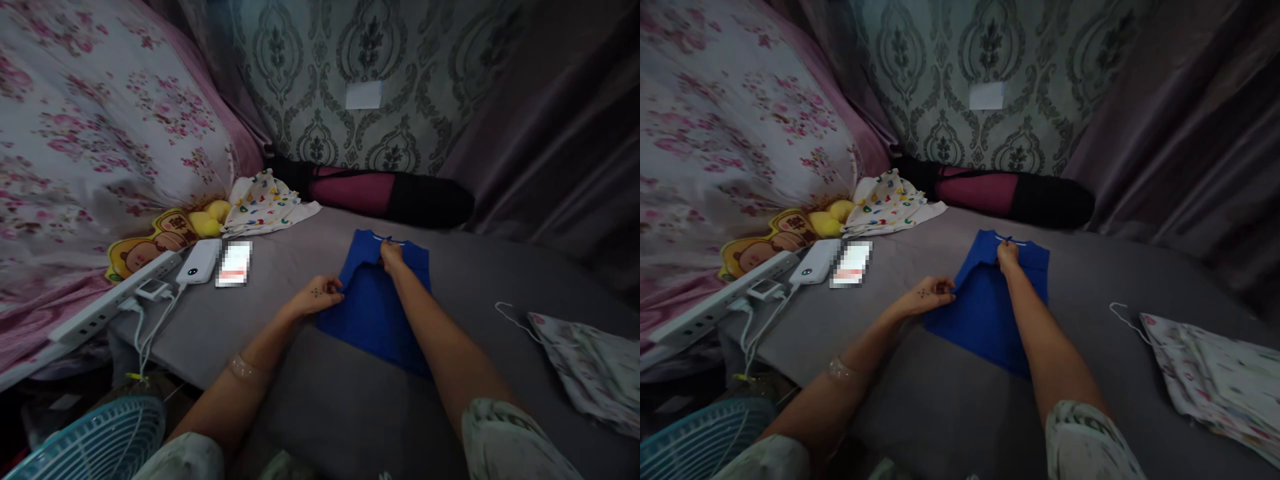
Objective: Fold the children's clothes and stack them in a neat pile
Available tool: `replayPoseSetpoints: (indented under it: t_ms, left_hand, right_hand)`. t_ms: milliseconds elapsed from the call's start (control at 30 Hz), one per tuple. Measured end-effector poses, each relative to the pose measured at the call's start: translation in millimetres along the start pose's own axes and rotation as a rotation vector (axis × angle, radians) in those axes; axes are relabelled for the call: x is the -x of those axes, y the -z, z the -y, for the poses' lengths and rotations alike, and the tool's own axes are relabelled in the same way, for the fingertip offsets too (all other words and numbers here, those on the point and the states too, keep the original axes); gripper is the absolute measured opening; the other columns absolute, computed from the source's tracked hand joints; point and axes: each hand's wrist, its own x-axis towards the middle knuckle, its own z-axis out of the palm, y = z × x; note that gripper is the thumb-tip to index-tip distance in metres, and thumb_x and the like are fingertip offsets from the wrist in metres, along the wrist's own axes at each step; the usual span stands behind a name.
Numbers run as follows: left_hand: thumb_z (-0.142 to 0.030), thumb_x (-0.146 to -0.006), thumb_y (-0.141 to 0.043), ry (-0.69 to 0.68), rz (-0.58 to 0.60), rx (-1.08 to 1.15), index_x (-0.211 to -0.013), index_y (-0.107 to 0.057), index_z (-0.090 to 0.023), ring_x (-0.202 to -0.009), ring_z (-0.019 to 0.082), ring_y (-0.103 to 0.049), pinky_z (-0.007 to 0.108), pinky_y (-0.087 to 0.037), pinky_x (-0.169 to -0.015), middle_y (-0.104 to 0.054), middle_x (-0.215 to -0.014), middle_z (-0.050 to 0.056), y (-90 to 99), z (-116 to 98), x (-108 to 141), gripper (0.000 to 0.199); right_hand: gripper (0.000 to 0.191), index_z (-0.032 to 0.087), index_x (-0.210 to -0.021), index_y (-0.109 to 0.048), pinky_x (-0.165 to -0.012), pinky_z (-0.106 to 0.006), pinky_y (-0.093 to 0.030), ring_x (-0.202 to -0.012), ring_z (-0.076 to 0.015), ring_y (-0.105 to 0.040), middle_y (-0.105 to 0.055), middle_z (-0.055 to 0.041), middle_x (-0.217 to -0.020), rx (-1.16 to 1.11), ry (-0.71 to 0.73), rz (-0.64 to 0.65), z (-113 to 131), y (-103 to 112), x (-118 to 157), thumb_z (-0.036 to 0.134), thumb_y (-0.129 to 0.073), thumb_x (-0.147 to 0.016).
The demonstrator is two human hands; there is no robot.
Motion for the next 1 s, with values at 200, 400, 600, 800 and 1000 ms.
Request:
replayPoseSetpoints:
  t_ms: [200, 400, 600, 800, 1000]
  left_hand:
    - [-0.030, -0.076, -0.061, -0.005, 0.009, 0.019, -0.098, -0.061, -0.012, -0.057, 0.008, -0.047, 0.021, -0.037, -0.054, -0.052, -0.066, -0.003, -10.6, -5.1, 3.3, 0.029]
    - [-0.051, -0.082, -0.057, 0.000, 0.091, 0.024, -0.103, -0.065, -0.011, -0.055, 0.009, -0.049, 0.022, -0.039, -0.053, -0.058, -0.069, 0.000, -14.1, -14.0, 8.5, 0.046]
    - [-0.036, -0.092, -0.047, -0.300, -0.128, -0.401, -0.109, -0.067, -0.015, -0.095, 0.022, -0.061, 0.038, -0.048, -0.089, -0.068, -0.104, 0.010, -11.5, 0.6, 1.8, 0.034]
    - [-0.042, -0.094, -0.045, -0.347, 0.044, -0.692, -0.144, -0.040, -0.011, -0.145, 0.031, -0.025, 0.052, -0.023, -0.117, -0.034, -0.154, 0.018, -14.3, 24.5, -3.9, 0.059]
    - [-0.053, -0.097, -0.033, -0.277, 0.125, -0.780, -0.150, -0.031, -0.017, -0.148, 0.029, -0.016, 0.055, -0.013, -0.118, -0.023, -0.159, 0.015, -15.7, 18.9, 0.1, 0.063]
  right_hand:
    - [0.019, 0.015, -0.091, -0.061, -0.057, -0.027, -0.055, -0.059, -0.0144, -0.063, -0.066, -0.0032, -0.072, -0.182, -0.126, 0.090, 2.7, 7.5, 11.5, 0.034, -0.057, -0.091]
    - [0.029, 0.016, -0.097, -0.063, -0.066, -0.024, -0.054, -0.065, -0.0128, -0.064, -0.068, 0.0008, -0.077, -0.155, -0.029, 0.061, -5.2, 4.6, 8.9, 0.006, -0.068, -0.070]
    - [0.047, 0.014, -0.124, -0.056, -0.085, -0.031, -0.051, -0.095, -0.0203, -0.066, -0.070, -0.0076, -0.103, 0.189, 0.175, 0.024, -13.9, 2.5, -0.5, 0.013, -0.062, -0.077]
    - [0.051, 0.017, -0.138, -0.045, -0.096, -0.033, -0.045, -0.113, -0.0243, -0.060, -0.066, -0.0109, -0.120, 0.397, 0.228, -0.001, -3.5, 8.1, 15.3, 0.017, -0.052, -0.088]
    - [0.055, 0.018, -0.144, -0.034, -0.091, -0.037, -0.046, -0.112, -0.0278, -0.061, -0.062, -0.0161, -0.123, 0.553, 0.098, 0.013, 4.5, 12.1, 28.8, 0.020, -0.047, -0.091]
